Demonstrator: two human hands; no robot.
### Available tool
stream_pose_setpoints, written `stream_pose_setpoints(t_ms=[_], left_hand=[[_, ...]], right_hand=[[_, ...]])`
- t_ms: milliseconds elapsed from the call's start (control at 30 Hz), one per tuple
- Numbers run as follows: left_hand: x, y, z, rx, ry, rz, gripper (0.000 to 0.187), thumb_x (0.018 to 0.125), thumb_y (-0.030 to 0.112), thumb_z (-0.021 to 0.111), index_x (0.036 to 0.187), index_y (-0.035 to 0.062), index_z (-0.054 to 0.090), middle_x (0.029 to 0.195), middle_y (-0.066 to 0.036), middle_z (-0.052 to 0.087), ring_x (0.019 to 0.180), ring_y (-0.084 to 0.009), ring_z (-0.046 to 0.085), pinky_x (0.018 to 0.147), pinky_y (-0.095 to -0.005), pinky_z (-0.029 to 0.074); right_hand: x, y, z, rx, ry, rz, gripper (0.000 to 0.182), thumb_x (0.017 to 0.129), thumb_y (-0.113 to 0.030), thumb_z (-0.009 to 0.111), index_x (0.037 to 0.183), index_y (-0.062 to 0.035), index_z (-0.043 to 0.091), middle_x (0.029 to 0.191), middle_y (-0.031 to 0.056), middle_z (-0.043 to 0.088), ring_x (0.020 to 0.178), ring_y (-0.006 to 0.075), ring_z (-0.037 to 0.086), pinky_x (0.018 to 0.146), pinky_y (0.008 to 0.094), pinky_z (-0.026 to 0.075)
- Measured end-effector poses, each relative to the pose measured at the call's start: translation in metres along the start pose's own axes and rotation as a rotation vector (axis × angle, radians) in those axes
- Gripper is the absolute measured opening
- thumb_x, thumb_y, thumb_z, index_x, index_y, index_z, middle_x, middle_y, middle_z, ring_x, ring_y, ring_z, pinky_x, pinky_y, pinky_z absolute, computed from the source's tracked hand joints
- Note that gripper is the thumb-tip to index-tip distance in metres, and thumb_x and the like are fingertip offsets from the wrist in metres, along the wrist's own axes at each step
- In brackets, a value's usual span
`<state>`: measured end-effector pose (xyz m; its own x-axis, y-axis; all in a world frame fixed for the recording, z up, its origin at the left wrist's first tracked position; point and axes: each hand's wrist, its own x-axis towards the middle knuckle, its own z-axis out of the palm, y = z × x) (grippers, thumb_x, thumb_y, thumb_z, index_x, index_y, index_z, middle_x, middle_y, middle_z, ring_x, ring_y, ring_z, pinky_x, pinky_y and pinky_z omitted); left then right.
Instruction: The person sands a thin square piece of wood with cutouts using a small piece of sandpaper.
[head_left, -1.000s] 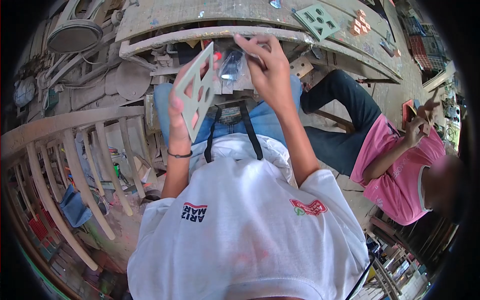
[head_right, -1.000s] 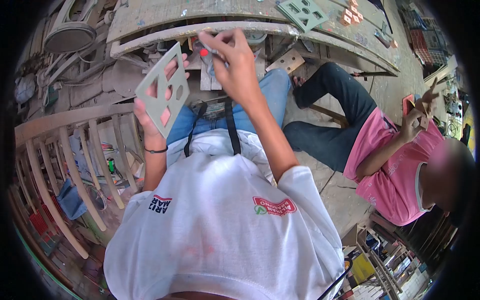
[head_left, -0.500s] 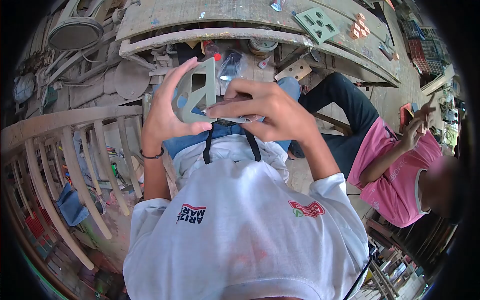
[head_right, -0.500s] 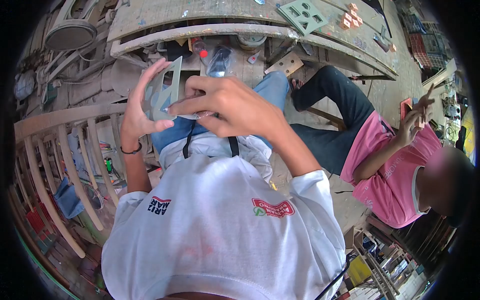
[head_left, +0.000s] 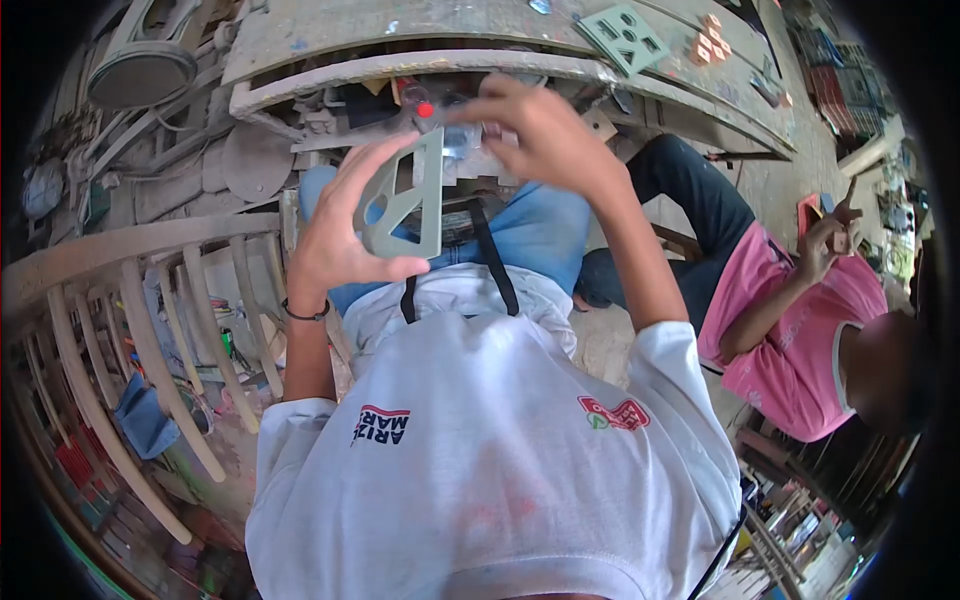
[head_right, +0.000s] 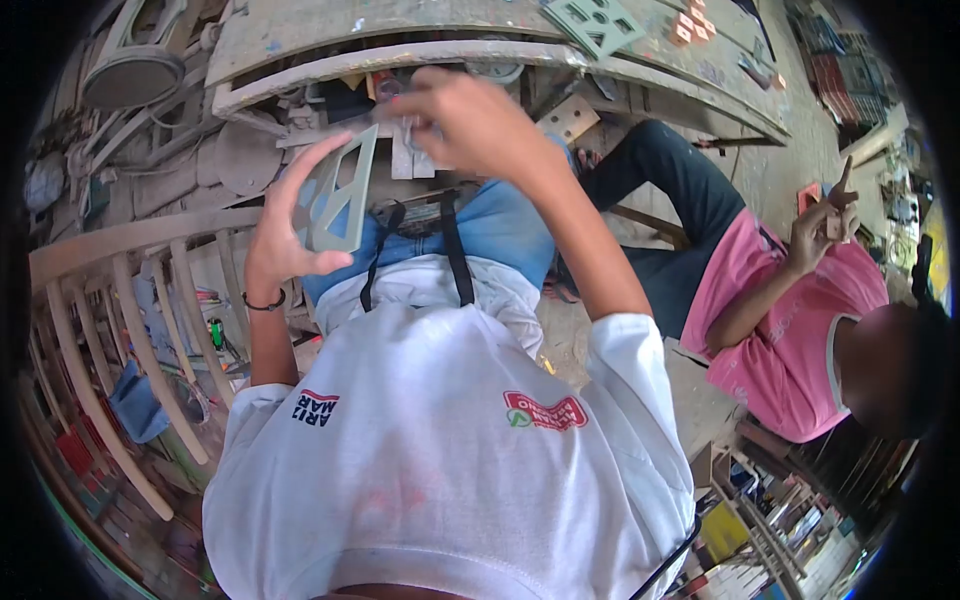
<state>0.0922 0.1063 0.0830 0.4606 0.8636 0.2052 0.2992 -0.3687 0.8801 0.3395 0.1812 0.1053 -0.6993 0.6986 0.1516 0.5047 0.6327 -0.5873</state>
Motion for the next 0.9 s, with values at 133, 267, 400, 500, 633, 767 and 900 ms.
stream_pose_setpoints(t_ms=[133, 267, 400, 500, 633, 767, 900], left_hand=[[0.004, -0.003, 0.011, 0.032, 0.098, 0.036, 0.102, 0.058, 0.053, 0.08, 0.136, -0.0004, 0.044, 0.135, -0.018, 0.048, 0.123, -0.0309, 0.047, 0.104, -0.0406, 0.035], [0.001, -0.014, 0.028, -0.387, 0.404, -0.213, 0.1, 0.072, 0.072, 0.058, 0.143, 0.0056, 0.036, 0.137, -0.014, 0.046, 0.12, -0.0249, 0.047, 0.099, -0.0347, 0.036], [0.011, -0.018, 0.047, -0.478, 0.629, -0.389, 0.089, 0.083, 0.074, 0.04, 0.147, 0.0129, 0.032, 0.139, -0.012, 0.041, 0.111, -0.023, 0.048, 0.092, -0.0327, 0.039], [0.018, -0.015, 0.059, -0.534, 0.609, -0.407, 0.075, 0.092, 0.065, 0.031, 0.146, 0.0136, 0.035, 0.137, -0.011, 0.041, 0.113, -0.0217, 0.045, 0.092, -0.0329, 0.04], [0.023, -0.014, 0.054, -0.325, 0.677, -0.388, 0.053, 0.094, 0.046, 0.048, 0.136, 0.0126, 0.045, 0.135, -0.012, 0.042, 0.118, -0.0206, 0.045, 0.091, -0.0319, 0.043], [0.007, -0.024, -0.002, 0.193, 0.391, -0.035, 0.024, 0.085, 0.022, 0.067, 0.104, 0.0065, 0.064, 0.124, -0.013, 0.056, 0.112, -0.024, 0.053, 0.094, -0.0359, 0.042], [0.01, 0.015, -0.018, 0.058, 0.007, -0.09, 0.022, 0.084, 0.021, 0.069, 0.092, 0.001, 0.066, 0.094, -0.011, 0.067, 0.085, -0.0242, 0.064, 0.079, -0.0324, 0.048]], right_hand=[[0.0, 0.013, 0.019, 0.629, 0.221, 0.104, 0.031, 0.086, -0.001, 0.056, 0.116, -0.0018, 0.064, 0.097, 0.0041, 0.061, 0.082, 0.0139, 0.059, 0.071, 0.0277, 0.048], [-0.015, -0.036, 0.037, 1.09, 0.277, 0.277, 0.043, 0.083, -0.001, 0.069, 0.124, -0.0045, 0.058, 0.106, 0.0017, 0.056, 0.081, 0.0085, 0.051, 0.072, 0.0202, 0.044], [-0.022, -0.069, 0.077, 1.193, 0.329, 0.26, 0.064, 0.076, -0.001, 0.076, 0.133, -0.0063, 0.047, 0.104, 0.0038, 0.055, 0.091, 0.0123, 0.058, 0.074, 0.0259, 0.049], [-0.017, -0.071, 0.096, 1.016, 0.402, 0.247, 0.062, 0.076, -0.001, 0.076, 0.131, -0.0046, 0.048, 0.11, 0.0046, 0.055, 0.093, 0.013, 0.057, 0.076, 0.0263, 0.05], [-0.02, -0.063, 0.077, 0.728, 0.409, 0.216, 0.05, 0.077, 0.001, 0.071, 0.125, -0.0017, 0.056, 0.104, 0.0052, 0.057, 0.089, 0.0103, 0.054, 0.073, 0.0248, 0.048], [-0.029, -0.049, 0.046, 0.653, 0.234, 0.205, 0.046, 0.075, 0.006, 0.065, 0.12, -0.005, 0.064, 0.087, 0.0049, 0.057, 0.079, 0.0119, 0.055, 0.064, 0.024, 0.045], [-0.028, -0.044, 0.029, 0.556, 0.106, 0.059, 0.045, 0.074, 0.005, 0.066, 0.116, -0.0088, 0.068, 0.086, 0.0052, 0.059, 0.077, 0.0128, 0.055, 0.059, 0.0248, 0.042]])
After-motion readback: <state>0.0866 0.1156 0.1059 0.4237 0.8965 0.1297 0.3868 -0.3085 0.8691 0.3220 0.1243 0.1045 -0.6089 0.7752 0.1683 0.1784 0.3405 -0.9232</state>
